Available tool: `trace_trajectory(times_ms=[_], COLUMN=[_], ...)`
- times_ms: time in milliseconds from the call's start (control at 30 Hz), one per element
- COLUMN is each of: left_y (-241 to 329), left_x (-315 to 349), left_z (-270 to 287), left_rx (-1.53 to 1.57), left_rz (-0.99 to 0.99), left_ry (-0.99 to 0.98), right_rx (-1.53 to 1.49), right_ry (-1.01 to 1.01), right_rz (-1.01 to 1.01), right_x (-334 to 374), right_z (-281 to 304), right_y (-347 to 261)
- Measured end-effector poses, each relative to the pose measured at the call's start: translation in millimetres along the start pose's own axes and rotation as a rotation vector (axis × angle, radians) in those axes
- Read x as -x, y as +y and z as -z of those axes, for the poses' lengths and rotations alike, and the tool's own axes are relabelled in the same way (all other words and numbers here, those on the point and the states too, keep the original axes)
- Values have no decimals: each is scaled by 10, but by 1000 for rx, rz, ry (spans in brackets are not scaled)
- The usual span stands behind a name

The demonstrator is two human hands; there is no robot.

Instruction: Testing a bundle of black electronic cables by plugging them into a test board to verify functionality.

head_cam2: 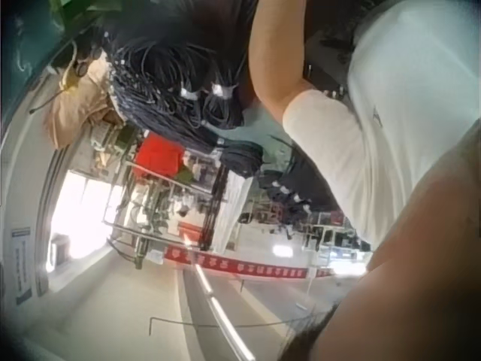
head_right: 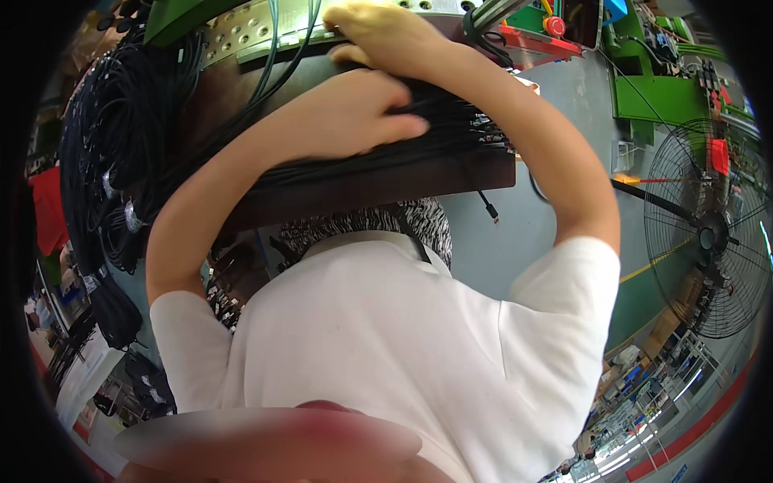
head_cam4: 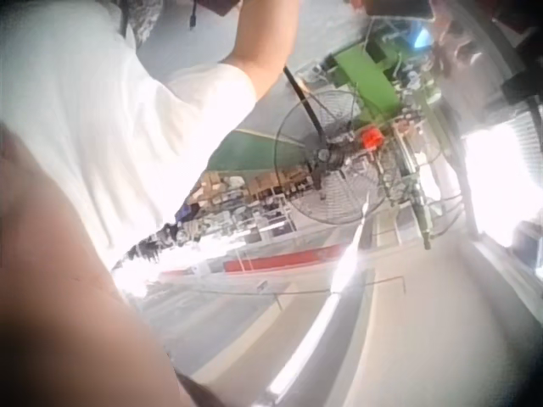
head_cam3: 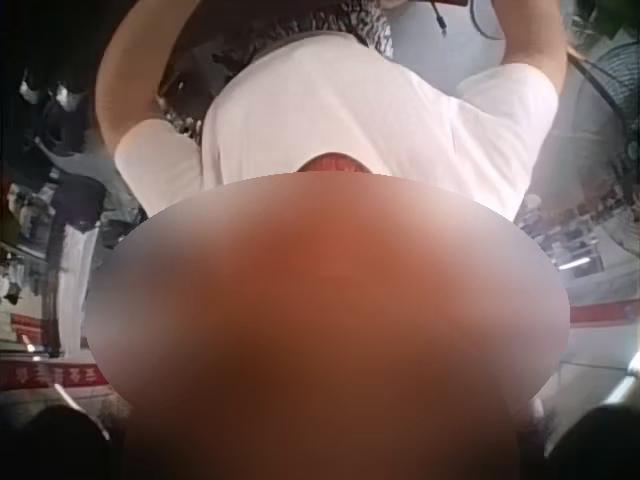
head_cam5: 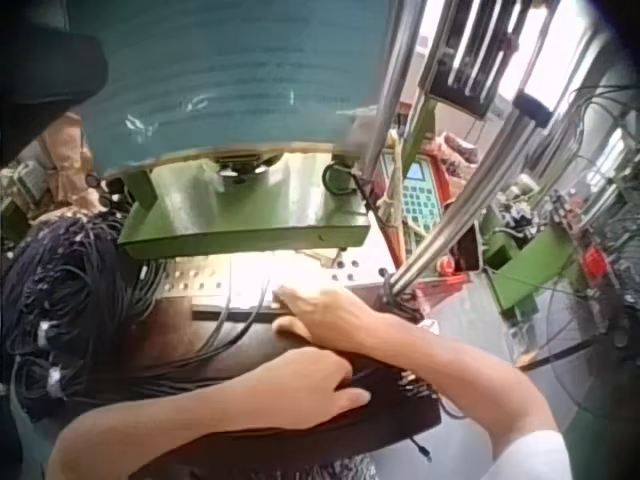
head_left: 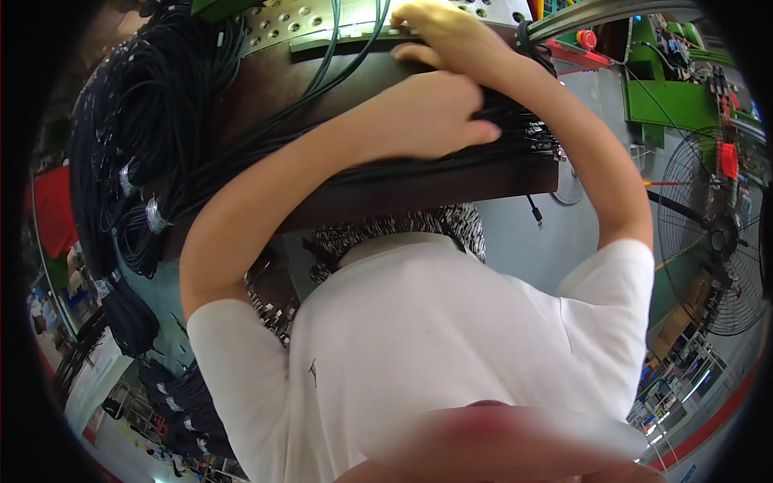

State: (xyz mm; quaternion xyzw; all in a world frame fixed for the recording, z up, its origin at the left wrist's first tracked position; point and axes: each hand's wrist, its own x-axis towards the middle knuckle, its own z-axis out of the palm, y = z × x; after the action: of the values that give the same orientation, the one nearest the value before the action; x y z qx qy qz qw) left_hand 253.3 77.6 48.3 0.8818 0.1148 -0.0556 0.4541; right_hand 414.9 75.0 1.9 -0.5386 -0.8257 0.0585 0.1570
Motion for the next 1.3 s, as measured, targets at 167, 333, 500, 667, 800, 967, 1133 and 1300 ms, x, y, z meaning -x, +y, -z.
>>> trace_trajectory(times_ms=[167, 333, 500, 667, 800, 967, 1133, 1300], left_y=[202, 365, 237, 123, 93, -19, 8, -19], left_x=[-542, 256, 837, 865, 908, 1012, 1036, 1034], left_z=[-103, -477, -696, -765, -712, -737, -602, -598], left_rx=[926, 1288, 1375, 1416, 1468, 1399, 1672, 1691], left_rz=[367, 377, 299, 290, 275, 258, 167, 251], left_ry=[-269, -118, 248, 483, 312, 666, 685, 709], right_rx=[22, -14, -157, -16, 80, -56, -409, -218], right_ry=[72, 236, 167, 418, 431, 486, 327, 206], right_rz=[49, 211, 133, 134, 239, 35, -58, 1], right_x=[-468, -223, 394, 732, 604, 401, 252, 239], right_z=[-109, -70, 87, 278, 138, 74, -21, -36], right_y=[344, 238, 78, -498, -729, -844, -953, -984])
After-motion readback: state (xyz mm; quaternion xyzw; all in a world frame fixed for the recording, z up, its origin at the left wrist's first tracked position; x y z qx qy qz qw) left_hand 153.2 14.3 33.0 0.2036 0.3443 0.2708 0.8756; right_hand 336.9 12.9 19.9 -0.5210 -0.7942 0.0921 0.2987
